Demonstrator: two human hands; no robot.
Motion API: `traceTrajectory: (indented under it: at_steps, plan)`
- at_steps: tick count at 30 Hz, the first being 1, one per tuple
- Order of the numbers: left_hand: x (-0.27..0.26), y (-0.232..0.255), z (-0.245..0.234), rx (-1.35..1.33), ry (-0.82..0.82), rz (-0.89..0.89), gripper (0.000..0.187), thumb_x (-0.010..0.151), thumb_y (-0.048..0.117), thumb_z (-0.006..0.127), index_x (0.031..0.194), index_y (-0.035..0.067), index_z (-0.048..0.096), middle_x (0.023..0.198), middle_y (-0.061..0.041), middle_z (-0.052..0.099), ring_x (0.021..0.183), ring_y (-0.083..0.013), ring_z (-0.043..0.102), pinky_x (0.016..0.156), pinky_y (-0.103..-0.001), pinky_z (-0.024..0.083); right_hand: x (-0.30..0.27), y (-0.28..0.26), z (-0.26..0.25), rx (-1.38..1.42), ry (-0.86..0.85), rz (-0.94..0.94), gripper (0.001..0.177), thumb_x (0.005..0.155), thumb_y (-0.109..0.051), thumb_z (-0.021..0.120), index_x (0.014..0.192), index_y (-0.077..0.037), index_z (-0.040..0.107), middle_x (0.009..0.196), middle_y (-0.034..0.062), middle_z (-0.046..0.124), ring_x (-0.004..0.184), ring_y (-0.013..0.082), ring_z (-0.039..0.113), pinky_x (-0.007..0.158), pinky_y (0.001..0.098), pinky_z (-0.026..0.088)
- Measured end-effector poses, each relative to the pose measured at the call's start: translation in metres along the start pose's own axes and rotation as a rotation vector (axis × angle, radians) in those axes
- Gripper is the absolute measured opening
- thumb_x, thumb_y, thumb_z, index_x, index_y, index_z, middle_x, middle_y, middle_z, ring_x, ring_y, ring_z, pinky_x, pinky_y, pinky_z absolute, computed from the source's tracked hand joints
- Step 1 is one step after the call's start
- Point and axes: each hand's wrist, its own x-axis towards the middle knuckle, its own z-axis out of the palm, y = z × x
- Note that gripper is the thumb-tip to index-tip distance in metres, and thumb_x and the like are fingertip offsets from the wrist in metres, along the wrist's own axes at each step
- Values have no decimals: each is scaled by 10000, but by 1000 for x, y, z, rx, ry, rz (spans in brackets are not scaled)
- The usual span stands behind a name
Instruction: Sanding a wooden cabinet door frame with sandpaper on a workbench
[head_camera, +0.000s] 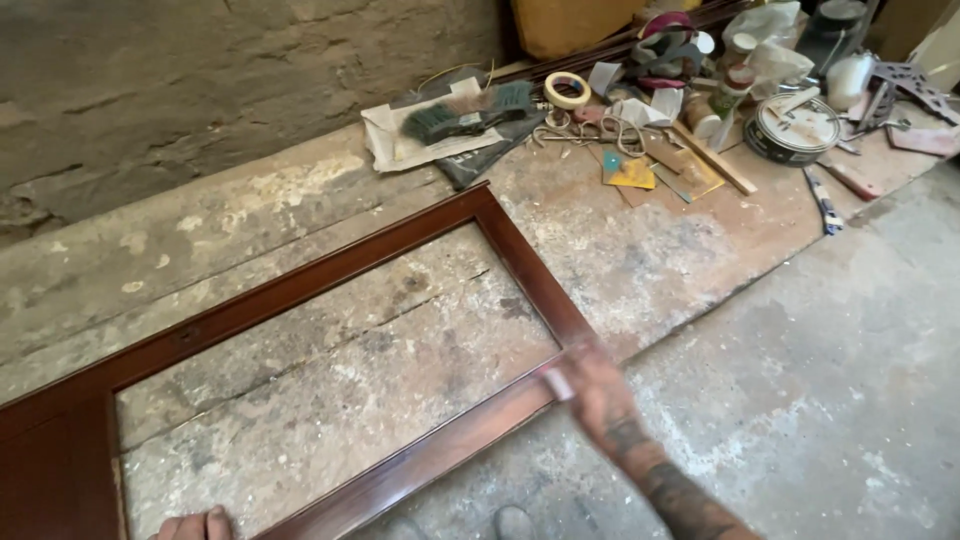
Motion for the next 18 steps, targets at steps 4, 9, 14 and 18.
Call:
traceTrajectory:
  at_steps: [4,9,14,18]
  plan:
    - [-30,5,0,67,-719,-863,355,1012,416,556,958,163,799,1055,-131,742,983,-405,667,937,-434,521,-26,21,31,-108,-8,-109,573,686,-9,692,1253,-92,710,1270,120,702,1202,340,617,1120,492,441]
    - [-37,6,9,61,-534,-699,180,934,316,639,933,192,769,876,-122,689,830,-364,625,867,-464,489,-6,-106,11,291,-88,-266,335,937,-162,567,1213,-10,680,1186,133,665,1115,347,587,1022,492,420]
    - [-1,5,11,34,-380,-402,134,915,215,636,979,112,694,796,-130,613,715,-363,563,731,-479,415,-13,50,32,-46,-120,-154,306,795,-179,691,1099,-149,697,1035,57,674,985,288,609,845,461,488]
    - [4,1,-14,31,-205,-71,173,891,78,645,1038,-6,609,694,-154,515,568,-375,481,557,-511,317,-7,23,28,13,100,-120,192,861,39,536,908,-55,696,900,121,674,836,326,617,761,451,520]
